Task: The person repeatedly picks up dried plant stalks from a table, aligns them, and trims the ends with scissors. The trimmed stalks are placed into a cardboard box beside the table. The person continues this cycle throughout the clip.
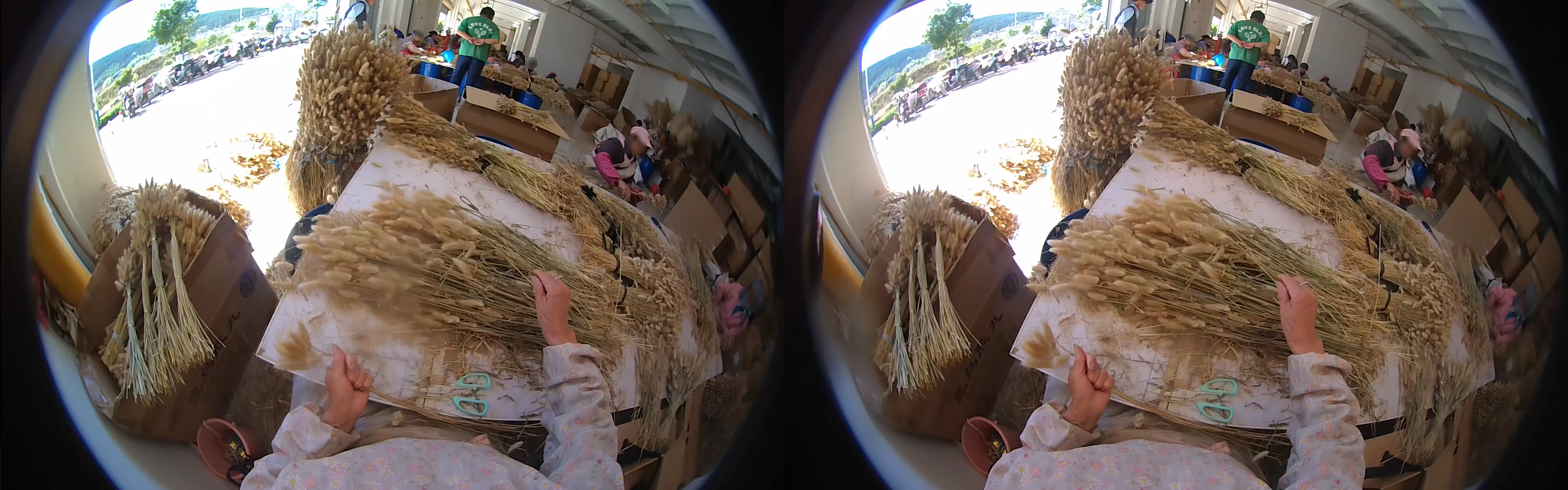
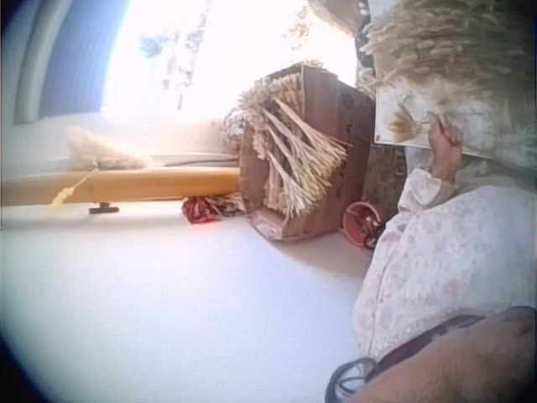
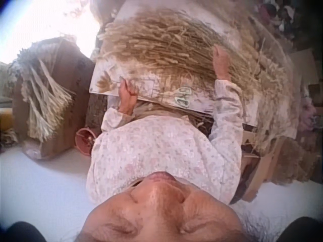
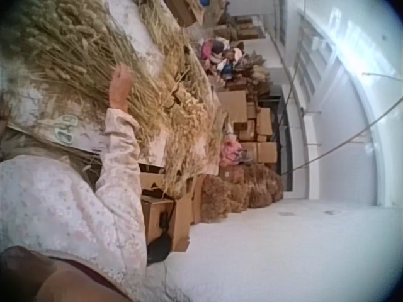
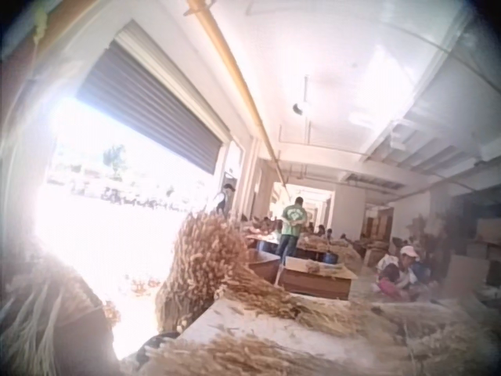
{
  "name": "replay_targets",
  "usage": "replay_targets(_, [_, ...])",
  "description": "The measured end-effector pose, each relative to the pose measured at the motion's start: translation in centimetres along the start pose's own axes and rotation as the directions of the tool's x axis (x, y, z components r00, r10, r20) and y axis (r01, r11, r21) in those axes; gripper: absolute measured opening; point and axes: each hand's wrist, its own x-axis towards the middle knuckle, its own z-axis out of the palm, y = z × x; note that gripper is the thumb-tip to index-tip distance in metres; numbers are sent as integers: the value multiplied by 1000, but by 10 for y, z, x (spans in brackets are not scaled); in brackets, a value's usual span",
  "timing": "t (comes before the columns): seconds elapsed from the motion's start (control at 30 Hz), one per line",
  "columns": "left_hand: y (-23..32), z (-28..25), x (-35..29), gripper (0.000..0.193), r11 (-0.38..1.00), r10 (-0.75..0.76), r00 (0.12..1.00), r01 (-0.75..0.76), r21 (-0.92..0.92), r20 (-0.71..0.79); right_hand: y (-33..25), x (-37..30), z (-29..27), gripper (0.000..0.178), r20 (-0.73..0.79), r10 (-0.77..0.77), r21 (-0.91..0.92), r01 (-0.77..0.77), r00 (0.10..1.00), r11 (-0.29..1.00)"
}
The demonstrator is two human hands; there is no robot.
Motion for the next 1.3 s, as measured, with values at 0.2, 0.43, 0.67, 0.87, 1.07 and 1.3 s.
replay_targets(0.2, [0,-2,2,48,1000,10,1000,-10,9,4,-1,7,-26,14,-249,88,9,-88,965,996])
replay_targets(0.43, [1,-3,2,46,1000,20,999,-20,6,35,3,-4,-4,13,403,35,-169,36,915,985])
replay_targets(0.67, [10,6,-1,39,998,17,997,-13,-56,73,-48,1,2,9,298,-199,-12,213,933,977])
replay_targets(0.87, [26,34,-7,22,994,53,991,-65,87,126,-108,-20,-13,15,228,-273,-11,283,935,959])
replay_targets(1.07, [30,56,-11,31,998,59,990,-64,29,131,-137,-50,-7,24,277,-349,96,336,895,937])
replay_targets(1.3, [59,46,-9,26,976,212,966,-216,10,148,-126,-74,-7,18,364,-294,34,303,884,952])
